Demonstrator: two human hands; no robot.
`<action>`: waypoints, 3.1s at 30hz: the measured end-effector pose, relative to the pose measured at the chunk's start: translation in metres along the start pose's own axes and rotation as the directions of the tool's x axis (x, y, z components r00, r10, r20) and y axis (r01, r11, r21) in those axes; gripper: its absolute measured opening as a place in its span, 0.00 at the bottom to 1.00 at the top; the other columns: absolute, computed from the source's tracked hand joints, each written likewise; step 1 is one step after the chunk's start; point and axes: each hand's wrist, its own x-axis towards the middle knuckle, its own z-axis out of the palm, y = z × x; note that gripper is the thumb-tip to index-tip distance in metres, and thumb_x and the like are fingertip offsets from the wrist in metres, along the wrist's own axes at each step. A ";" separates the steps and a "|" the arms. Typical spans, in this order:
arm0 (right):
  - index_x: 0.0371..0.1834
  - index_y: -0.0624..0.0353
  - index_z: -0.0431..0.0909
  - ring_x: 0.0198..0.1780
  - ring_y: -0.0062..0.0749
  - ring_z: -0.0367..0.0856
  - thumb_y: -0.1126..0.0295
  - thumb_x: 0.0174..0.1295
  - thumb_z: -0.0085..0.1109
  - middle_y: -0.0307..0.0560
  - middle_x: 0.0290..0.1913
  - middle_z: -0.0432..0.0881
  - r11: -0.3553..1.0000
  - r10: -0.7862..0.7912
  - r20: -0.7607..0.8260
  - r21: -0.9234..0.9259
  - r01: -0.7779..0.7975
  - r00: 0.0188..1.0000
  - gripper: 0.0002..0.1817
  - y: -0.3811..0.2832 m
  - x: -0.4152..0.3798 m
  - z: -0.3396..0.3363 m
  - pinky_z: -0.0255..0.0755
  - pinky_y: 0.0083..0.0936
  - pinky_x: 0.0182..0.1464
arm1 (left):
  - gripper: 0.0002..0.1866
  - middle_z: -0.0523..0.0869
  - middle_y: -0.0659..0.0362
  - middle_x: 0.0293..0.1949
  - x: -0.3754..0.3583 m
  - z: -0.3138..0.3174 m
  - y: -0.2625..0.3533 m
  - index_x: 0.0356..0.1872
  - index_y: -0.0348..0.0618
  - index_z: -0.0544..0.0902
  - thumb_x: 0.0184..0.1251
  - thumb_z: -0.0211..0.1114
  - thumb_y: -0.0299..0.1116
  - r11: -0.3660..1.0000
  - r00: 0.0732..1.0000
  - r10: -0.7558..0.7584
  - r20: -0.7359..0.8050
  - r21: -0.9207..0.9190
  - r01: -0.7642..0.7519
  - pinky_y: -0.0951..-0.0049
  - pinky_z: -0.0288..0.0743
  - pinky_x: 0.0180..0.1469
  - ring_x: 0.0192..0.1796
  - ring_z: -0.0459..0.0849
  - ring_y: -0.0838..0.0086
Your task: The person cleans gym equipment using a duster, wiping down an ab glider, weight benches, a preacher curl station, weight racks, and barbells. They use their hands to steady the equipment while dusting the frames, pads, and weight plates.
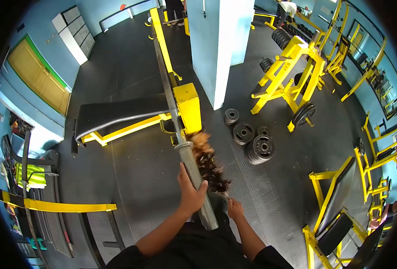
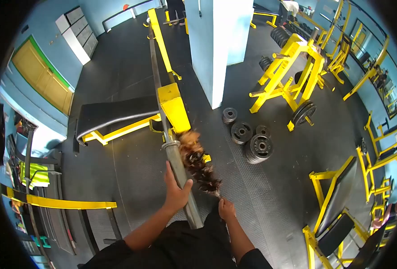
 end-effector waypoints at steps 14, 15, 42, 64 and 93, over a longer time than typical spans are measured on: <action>0.45 0.58 0.78 0.42 0.64 0.82 0.56 0.76 0.39 0.63 0.36 0.83 0.835 -0.166 -0.126 0.510 0.208 0.978 0.20 -0.092 0.008 -0.054 0.74 0.51 0.44 | 0.34 0.62 0.39 0.72 0.192 -0.038 0.145 0.75 0.34 0.57 0.71 0.58 0.32 0.527 0.729 0.682 0.051 0.657 -0.539 0.55 0.57 0.73 0.72 0.65 0.49; 0.47 0.58 0.77 0.41 0.64 0.81 0.56 0.76 0.39 0.63 0.35 0.83 0.785 -0.272 -0.140 0.539 0.304 0.952 0.19 -0.112 0.008 -0.057 0.74 0.51 0.43 | 0.33 0.69 0.40 0.67 0.205 -0.032 0.148 0.74 0.34 0.59 0.71 0.56 0.32 0.601 0.742 0.671 0.002 0.585 -0.545 0.56 0.61 0.70 0.67 0.71 0.49; 0.48 0.62 0.80 0.48 0.56 0.85 0.58 0.75 0.38 0.62 0.46 0.84 0.918 0.355 0.287 0.077 -0.390 0.890 0.21 0.189 0.278 0.299 0.79 0.45 0.51 | 0.17 0.87 0.53 0.53 0.244 -0.042 0.122 0.45 0.30 0.85 0.71 0.47 0.25 0.341 0.589 0.787 -0.182 0.925 -0.169 0.67 0.78 0.60 0.53 0.83 0.66; 0.30 0.58 0.80 0.29 0.55 0.81 0.56 0.66 0.55 0.56 0.25 0.81 0.997 -0.032 -0.098 -0.072 0.025 0.995 0.16 0.028 0.033 -0.048 0.72 0.47 0.33 | 0.14 0.85 0.54 0.51 0.233 -0.022 0.113 0.44 0.44 0.83 0.55 0.61 0.25 0.277 0.584 0.811 0.043 0.850 -0.448 0.58 0.75 0.56 0.54 0.83 0.57; 0.43 0.59 0.81 0.39 0.55 0.83 0.66 0.69 0.53 0.55 0.36 0.84 0.770 -0.502 -0.390 -0.607 0.195 0.772 0.10 -0.280 -0.086 -0.150 0.76 0.46 0.40 | 0.33 0.58 0.57 0.78 0.220 -0.172 -0.027 0.79 0.51 0.53 0.79 0.51 0.43 0.670 0.961 0.089 0.263 -0.730 0.137 0.60 0.60 0.70 0.71 0.67 0.66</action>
